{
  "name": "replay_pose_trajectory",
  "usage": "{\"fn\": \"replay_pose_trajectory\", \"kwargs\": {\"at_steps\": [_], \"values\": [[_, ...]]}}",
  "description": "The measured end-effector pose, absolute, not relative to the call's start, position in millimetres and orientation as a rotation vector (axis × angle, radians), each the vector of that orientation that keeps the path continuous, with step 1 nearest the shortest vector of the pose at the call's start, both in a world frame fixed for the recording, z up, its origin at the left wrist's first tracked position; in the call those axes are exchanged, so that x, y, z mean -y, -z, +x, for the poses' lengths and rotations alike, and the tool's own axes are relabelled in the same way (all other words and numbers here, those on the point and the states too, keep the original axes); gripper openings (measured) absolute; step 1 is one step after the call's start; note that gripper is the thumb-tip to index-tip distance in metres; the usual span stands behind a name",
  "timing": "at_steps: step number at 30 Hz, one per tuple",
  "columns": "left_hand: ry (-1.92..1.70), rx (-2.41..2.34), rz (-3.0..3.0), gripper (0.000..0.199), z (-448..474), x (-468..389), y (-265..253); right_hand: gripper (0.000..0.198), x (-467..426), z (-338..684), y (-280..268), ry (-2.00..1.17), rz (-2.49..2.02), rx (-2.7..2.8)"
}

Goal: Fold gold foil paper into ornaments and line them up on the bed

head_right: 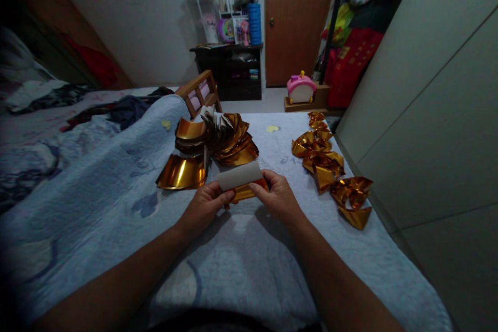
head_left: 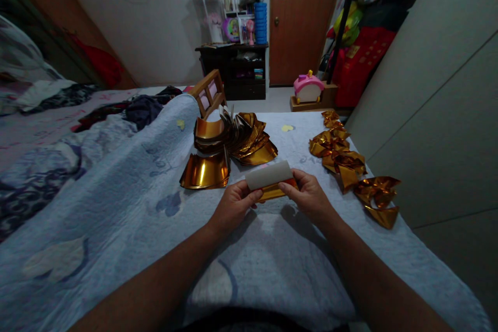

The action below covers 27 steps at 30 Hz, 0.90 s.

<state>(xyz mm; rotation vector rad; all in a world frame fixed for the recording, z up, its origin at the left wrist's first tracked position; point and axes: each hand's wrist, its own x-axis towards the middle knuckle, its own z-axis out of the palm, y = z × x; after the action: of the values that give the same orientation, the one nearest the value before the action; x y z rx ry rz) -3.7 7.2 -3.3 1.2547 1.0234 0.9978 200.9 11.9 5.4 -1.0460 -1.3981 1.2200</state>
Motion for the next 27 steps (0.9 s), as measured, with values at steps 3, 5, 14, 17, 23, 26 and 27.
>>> {"fn": "replay_pose_trajectory", "kwargs": {"at_steps": [3, 5, 14, 17, 23, 26, 27], "values": [[-1.007, -1.024, 1.246, 0.035, -4, -7, 2, 0.021, -11, 201, -6, -1.217, -1.033, 1.411], [-1.008, -1.022, 1.246, 0.035, -4, -7, 2, 0.021, -11, 200, -8, -1.208, -1.022, 1.419], [-1.034, -1.049, 1.285, 0.027, -3, -4, -2, 0.027, -11, 201, -14, -1.309, -0.998, 1.39], [-1.048, -1.033, 1.318, 0.028, -2, -2, -2, 0.028, -12, 202, -13, -1.351, -1.001, 1.39], [-1.062, -1.076, 1.431, 0.025, -4, -1, 2, 0.034, -14, 205, -4, -1.4, -1.071, 1.393], [-1.088, -1.157, 1.477, 0.02, -6, -2, 3, 0.035, -15, 207, -1, -1.417, -1.112, 1.406], [-1.097, -1.179, 1.49, 0.02, -6, -2, 3, 0.035, -15, 208, 0, -1.419, -1.127, 1.408]]}}
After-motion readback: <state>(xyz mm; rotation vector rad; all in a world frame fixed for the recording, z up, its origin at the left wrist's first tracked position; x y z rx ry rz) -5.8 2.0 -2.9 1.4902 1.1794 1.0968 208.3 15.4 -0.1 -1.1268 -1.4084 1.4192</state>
